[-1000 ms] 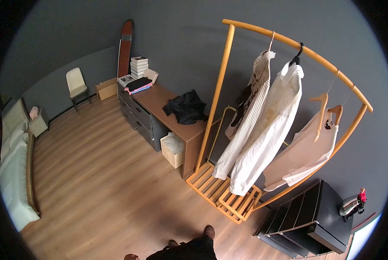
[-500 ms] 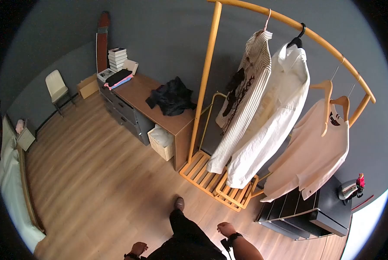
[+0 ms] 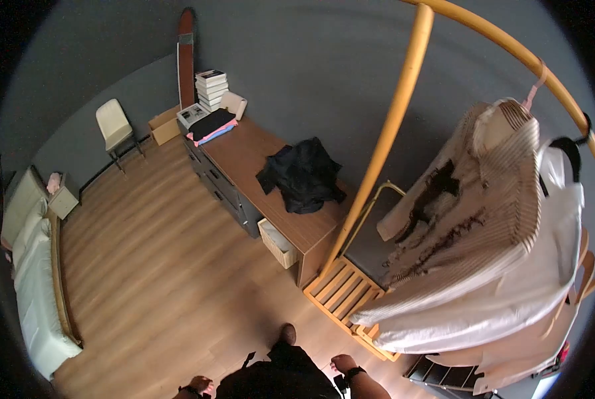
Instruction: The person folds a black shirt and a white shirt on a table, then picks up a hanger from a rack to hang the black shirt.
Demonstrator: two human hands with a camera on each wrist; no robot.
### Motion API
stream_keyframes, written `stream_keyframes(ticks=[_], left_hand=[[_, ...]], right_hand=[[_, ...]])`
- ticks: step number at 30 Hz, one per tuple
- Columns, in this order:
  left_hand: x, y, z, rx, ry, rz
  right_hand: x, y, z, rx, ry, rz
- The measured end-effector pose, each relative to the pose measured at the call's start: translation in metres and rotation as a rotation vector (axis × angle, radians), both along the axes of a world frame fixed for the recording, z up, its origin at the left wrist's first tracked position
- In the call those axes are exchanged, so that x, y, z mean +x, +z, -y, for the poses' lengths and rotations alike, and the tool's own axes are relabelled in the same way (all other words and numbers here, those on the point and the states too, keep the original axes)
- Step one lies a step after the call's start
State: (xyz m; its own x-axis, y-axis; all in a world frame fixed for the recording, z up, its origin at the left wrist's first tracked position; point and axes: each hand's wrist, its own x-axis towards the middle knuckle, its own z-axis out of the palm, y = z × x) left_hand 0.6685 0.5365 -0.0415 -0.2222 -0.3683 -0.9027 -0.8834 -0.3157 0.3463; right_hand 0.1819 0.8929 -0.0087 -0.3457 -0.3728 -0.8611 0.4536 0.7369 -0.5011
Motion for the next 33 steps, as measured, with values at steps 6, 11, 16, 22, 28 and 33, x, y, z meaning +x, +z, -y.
stream_keyframes(ticks=[6, 11, 16, 22, 28, 33], left_hand=[[-0.111, 0.033, 0.086, -0.461, -0.316, -0.201], [-0.177, 0.047, 0.119, -0.393, -0.257, -0.169], [-0.205, 0.045, 0.153, -0.498, -0.448, -0.124], [-0.239, 0.0, 0.228, -0.328, -0.232, -0.144], [-0.289, -0.025, 0.354, -0.591, -0.973, -0.261], [-0.314, -0.047, 0.443, -0.514, -0.386, -0.461]], right_hand=[[-0.064, 0.004, 0.077, -0.046, -0.048, -0.077], [-0.086, -0.013, 0.096, -0.021, 0.204, -0.112], [-0.099, -0.01, 0.107, 0.039, 0.205, -0.046], [-0.119, -0.056, 0.113, 0.082, -0.171, 0.064], [-0.128, 0.011, 0.246, 0.012, -0.171, -0.042], [-0.169, 0.029, 0.349, -0.031, 0.938, -1.093]])
